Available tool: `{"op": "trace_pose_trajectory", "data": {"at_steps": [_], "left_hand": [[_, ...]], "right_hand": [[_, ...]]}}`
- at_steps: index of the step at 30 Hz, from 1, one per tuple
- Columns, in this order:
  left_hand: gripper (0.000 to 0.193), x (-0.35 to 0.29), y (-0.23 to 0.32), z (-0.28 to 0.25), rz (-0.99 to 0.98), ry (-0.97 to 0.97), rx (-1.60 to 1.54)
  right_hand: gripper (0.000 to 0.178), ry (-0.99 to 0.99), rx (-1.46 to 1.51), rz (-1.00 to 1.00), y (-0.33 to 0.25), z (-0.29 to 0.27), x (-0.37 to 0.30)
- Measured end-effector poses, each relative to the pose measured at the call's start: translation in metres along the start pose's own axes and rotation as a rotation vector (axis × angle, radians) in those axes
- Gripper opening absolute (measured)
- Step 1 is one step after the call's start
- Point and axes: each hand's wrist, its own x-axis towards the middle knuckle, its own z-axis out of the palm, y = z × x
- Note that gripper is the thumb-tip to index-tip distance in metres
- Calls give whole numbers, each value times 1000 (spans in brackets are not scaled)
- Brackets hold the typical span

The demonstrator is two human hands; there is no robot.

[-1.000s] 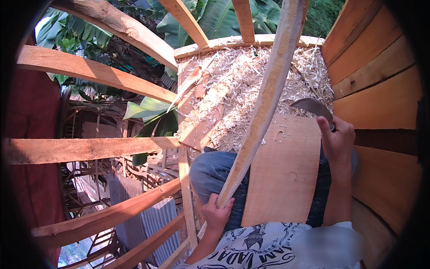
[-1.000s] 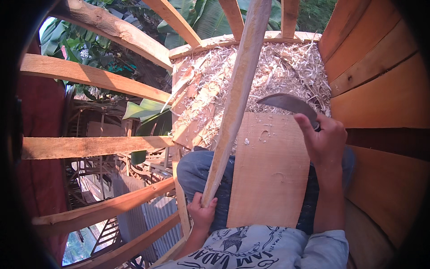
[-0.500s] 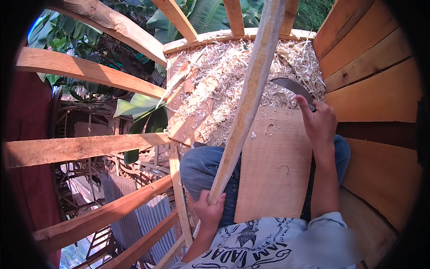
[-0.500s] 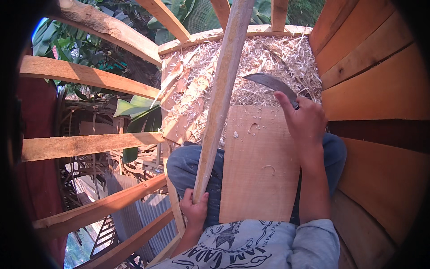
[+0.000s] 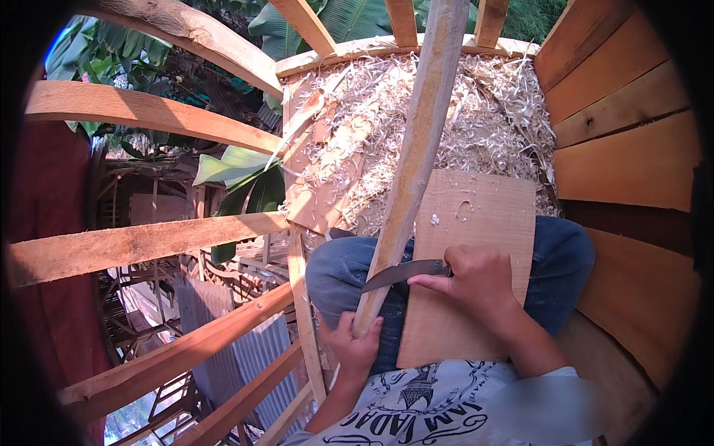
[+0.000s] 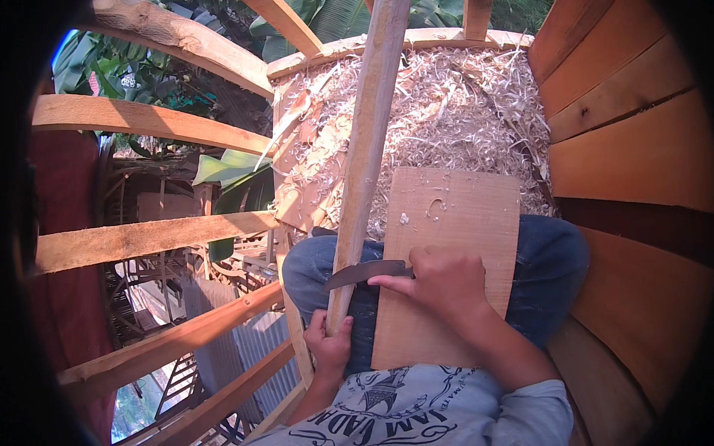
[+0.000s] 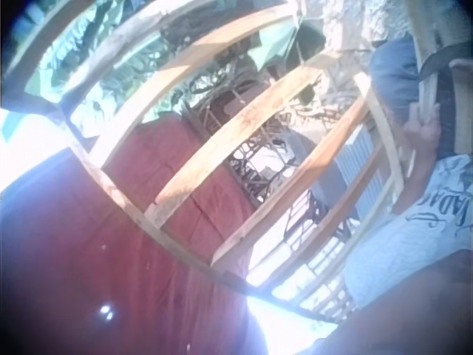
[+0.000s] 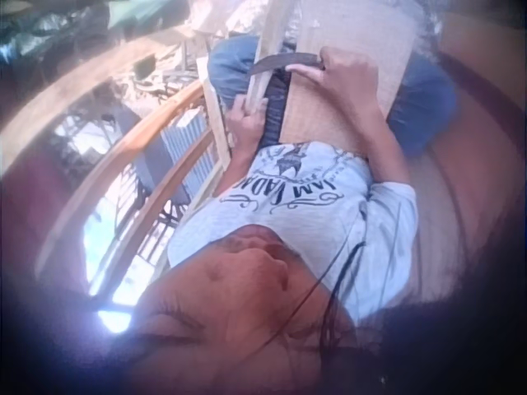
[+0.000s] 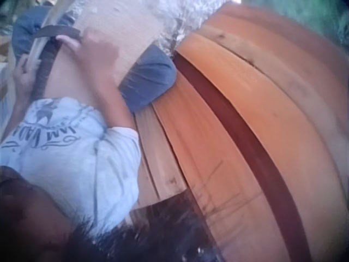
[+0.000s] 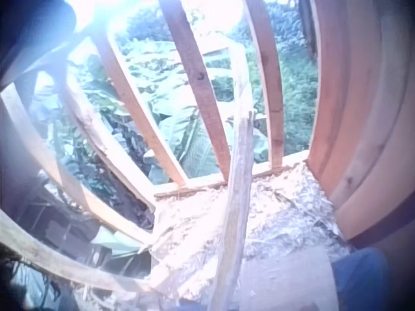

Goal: The person sits cross-legged on a wooden platform and uses a curved blade to shave and smooth a long, thin piece of wood. They hold the wood against a flat board on their lap and repeatedly scrape the blade along its length to remove shavings.

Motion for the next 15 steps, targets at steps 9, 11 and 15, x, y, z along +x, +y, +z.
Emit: {"op": "trace_pose_trajectory", "data": {"at_steps": [9,11,15], "left_hand": [[28,0,8,0,-13,22,45],[31,2,9,0,5,35,49],[34,1,10,-2,23,23,80]], "right_hand": [[66,112,-66,-23,11,4,11],[67,110,-56,-2,10,3,13],[69,313,26,295,43,-14,40]]}}
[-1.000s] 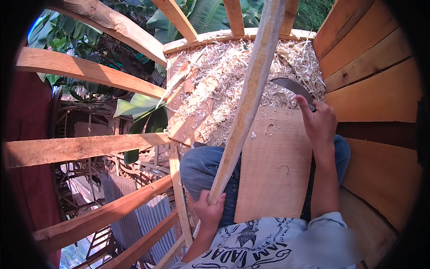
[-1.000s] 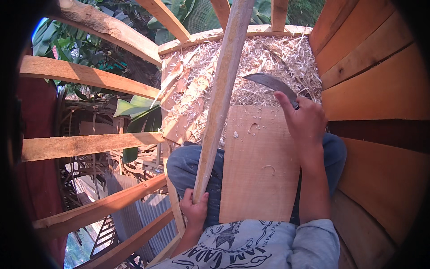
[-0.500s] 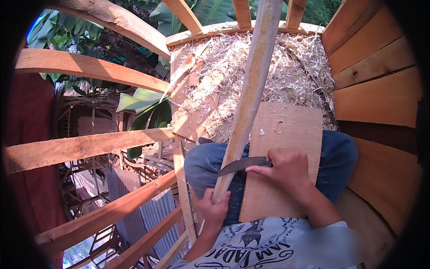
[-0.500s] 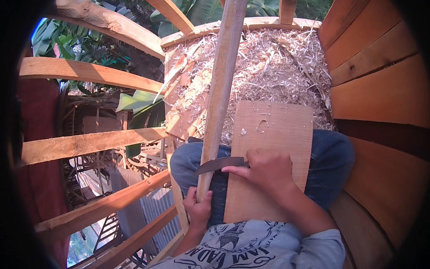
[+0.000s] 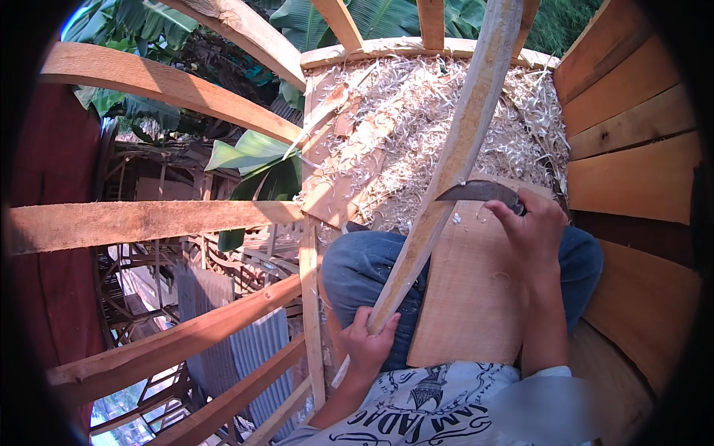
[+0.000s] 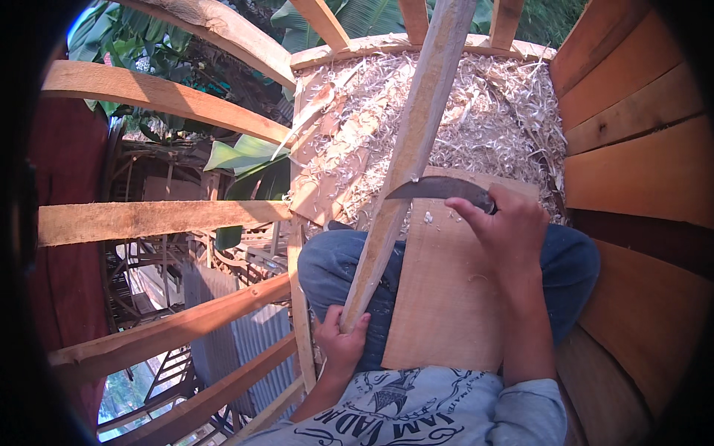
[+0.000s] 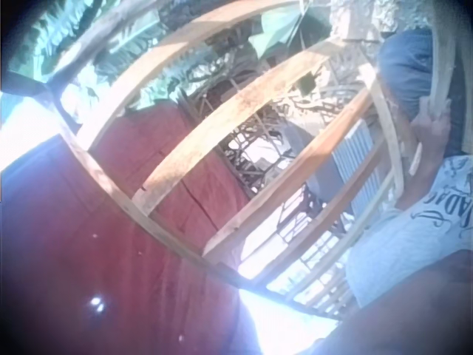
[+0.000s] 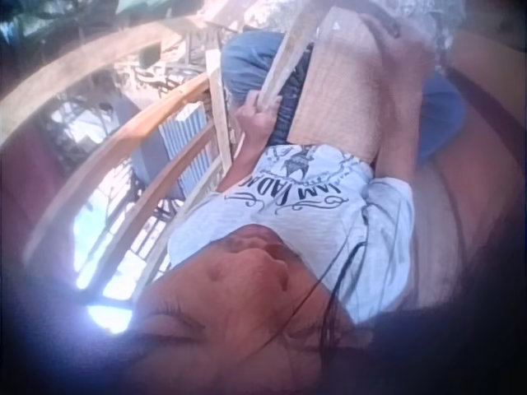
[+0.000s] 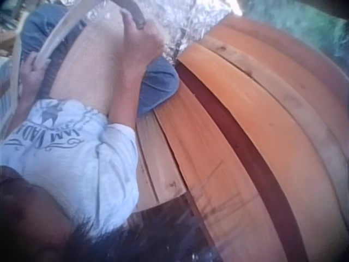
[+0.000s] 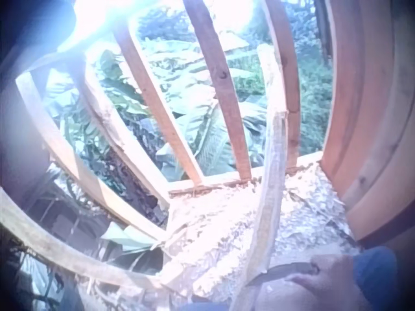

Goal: The person sits cross-legged on a wooden platform and uses a curved blade to shave and smooth a long, thin piece of wood. They hold the wood against a flat board on their lap and repeatedly scrape the blade along its length to remove shavings.

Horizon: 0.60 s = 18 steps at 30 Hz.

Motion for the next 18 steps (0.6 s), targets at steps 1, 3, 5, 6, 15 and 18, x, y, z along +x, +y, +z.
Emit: {"op": "trace_pose_trajectory", "data": {"at_steps": [1,3,5,6,15,18], "left_hand": [[34,0,0,-1,-2,-9,5],[34,5,2,-4,6,-29,8],[34,8,5,-9,19,-69,-19],[34,10,6,-11,25,-88,-32],[36,12,-25,-3,38,-116,-376],[36,11,-22,-17,-26,-258,-285]], "right_hand": [[68,32,-55,30,6,-11,16],[67,28,-12,154,19,-24,33],[65,22,68,193,22,-30,36],[64,19,124,172,21,-33,30],[55,-370,146,-470,-48,1,-70],[56,-159,163,-369,-39,9,-47]]}}
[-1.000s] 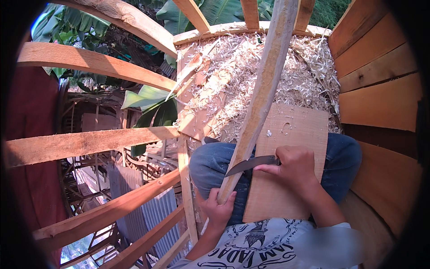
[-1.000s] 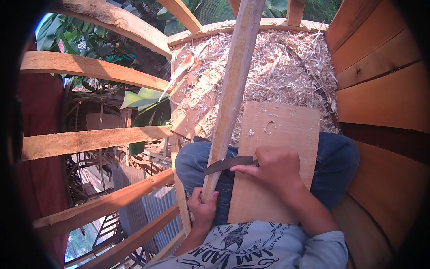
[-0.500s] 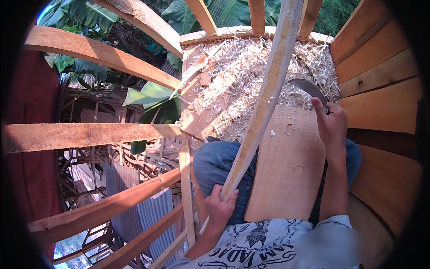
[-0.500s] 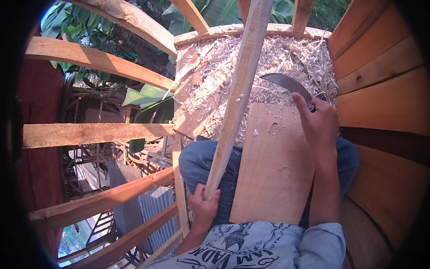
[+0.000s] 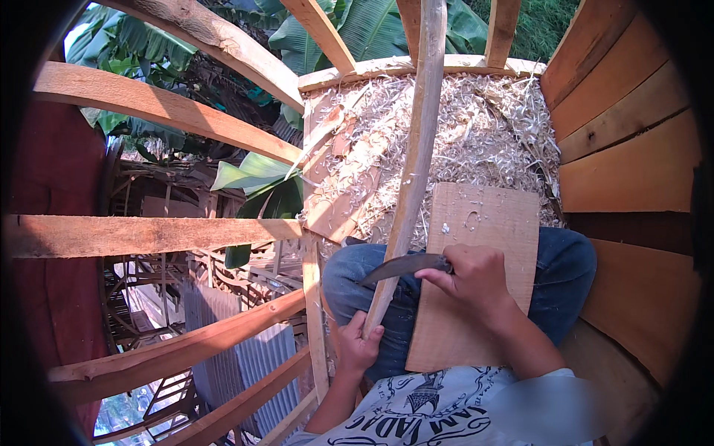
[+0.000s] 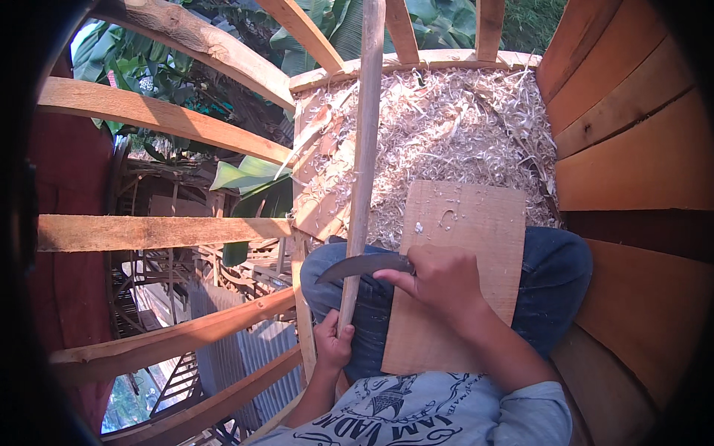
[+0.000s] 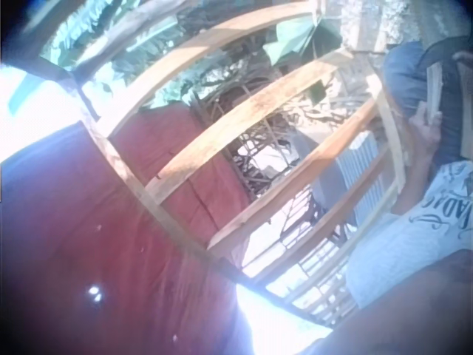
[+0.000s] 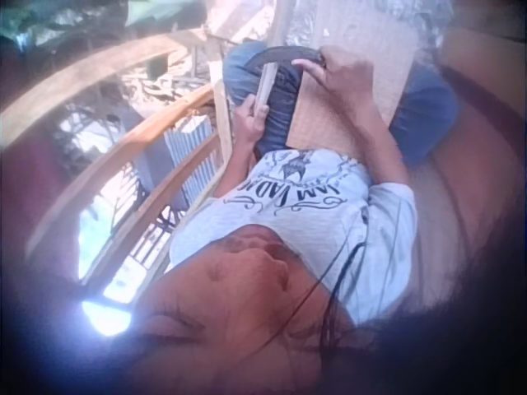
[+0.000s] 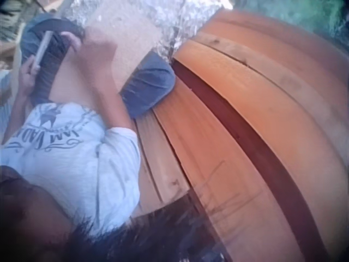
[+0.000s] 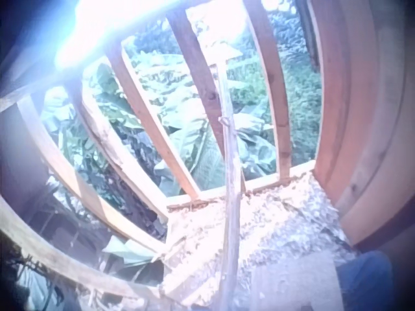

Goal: The person sits cross-legged on a wooden platform and uses a curved blade to shave and smooth a long, thin piece of wood. They hold the wood against a flat board on their lap and repeatedly scrape the blade along its length to remove shavings.

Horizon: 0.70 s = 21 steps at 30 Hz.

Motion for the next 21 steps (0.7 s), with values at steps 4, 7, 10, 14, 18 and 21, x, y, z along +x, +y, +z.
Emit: {"op": "trace_pose_trajectory", "data": {"at_steps": [4,7,10,14,18,21], "left_hand": [[37,3,8,3,20,17,2],[36,3,3,2,25,7,3],[35,1,1,1,47,3,31],[34,1,10,2,86,28,77],[33,0,8,7,20,60,126],[31,-4,10,12,44,103,139]], "right_hand": [[57,96,-165,-55,19,-17,29],[58,153,-186,-24,23,-23,41],[61,312,0,329,60,-39,63],[61,416,179,481,96,-81,65],[57,201,158,255,36,-64,25],[54,-73,-52,39,3,-45,5]]}}
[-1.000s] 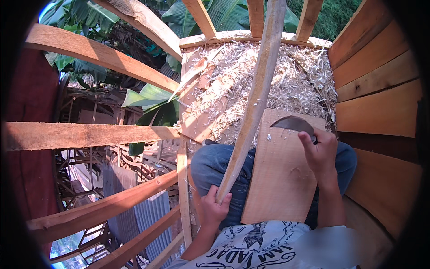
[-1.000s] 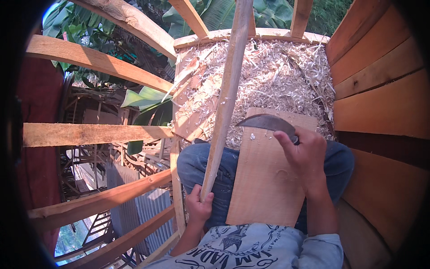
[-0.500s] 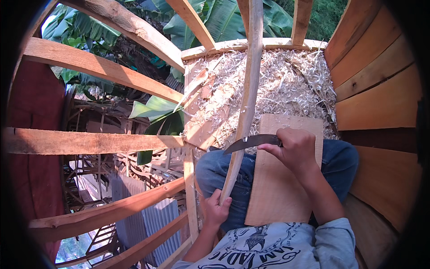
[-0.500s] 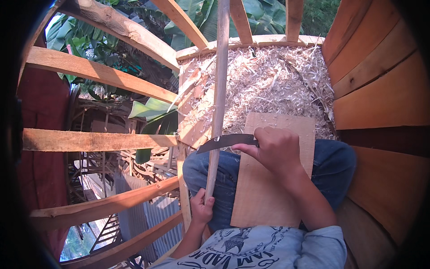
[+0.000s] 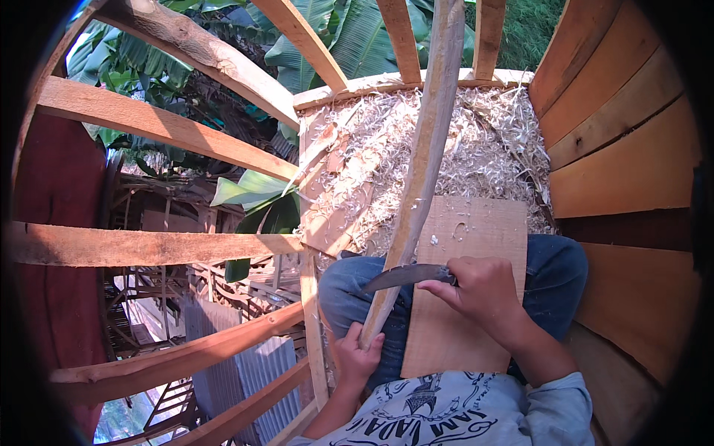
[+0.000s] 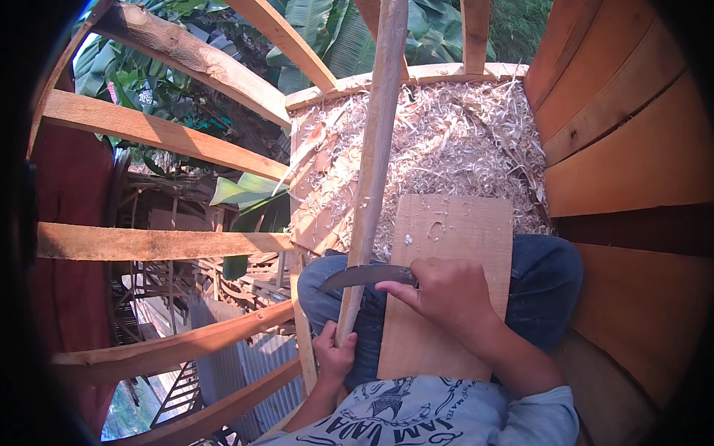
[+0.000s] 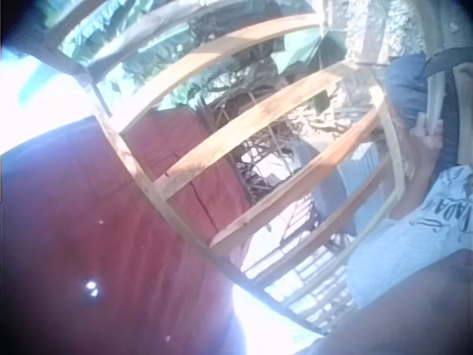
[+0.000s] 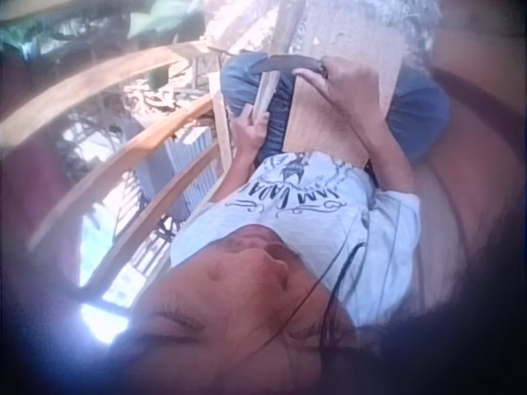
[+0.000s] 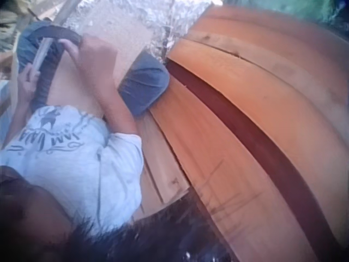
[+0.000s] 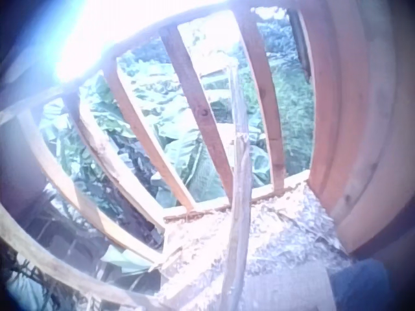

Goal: The person sits cross-legged on a wooden platform and uses a curved blade to shave and smooth a long, thin piece of wood. They hold the wood against a flat board on their lap and repeatedly scrape the blade along its length to remove shavings.

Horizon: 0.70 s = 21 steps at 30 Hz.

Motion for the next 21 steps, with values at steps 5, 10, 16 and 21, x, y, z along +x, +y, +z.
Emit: {"op": "trace_pose_trajectory", "data": {"at_steps": [5,10,16,21], "left_hand": [[32,-3,4,10,75,119,117],[33,-8,4,11,75,142,222],[35,-8,1,12,82,124,248],[35,-7,-1,12,86,121,206]], "right_hand": [[56,174,-112,104,18,5,18],[56,334,-245,361,62,-40,44],[56,183,-97,154,32,-27,3],[56,50,-136,-3,21,0,-5]]}}
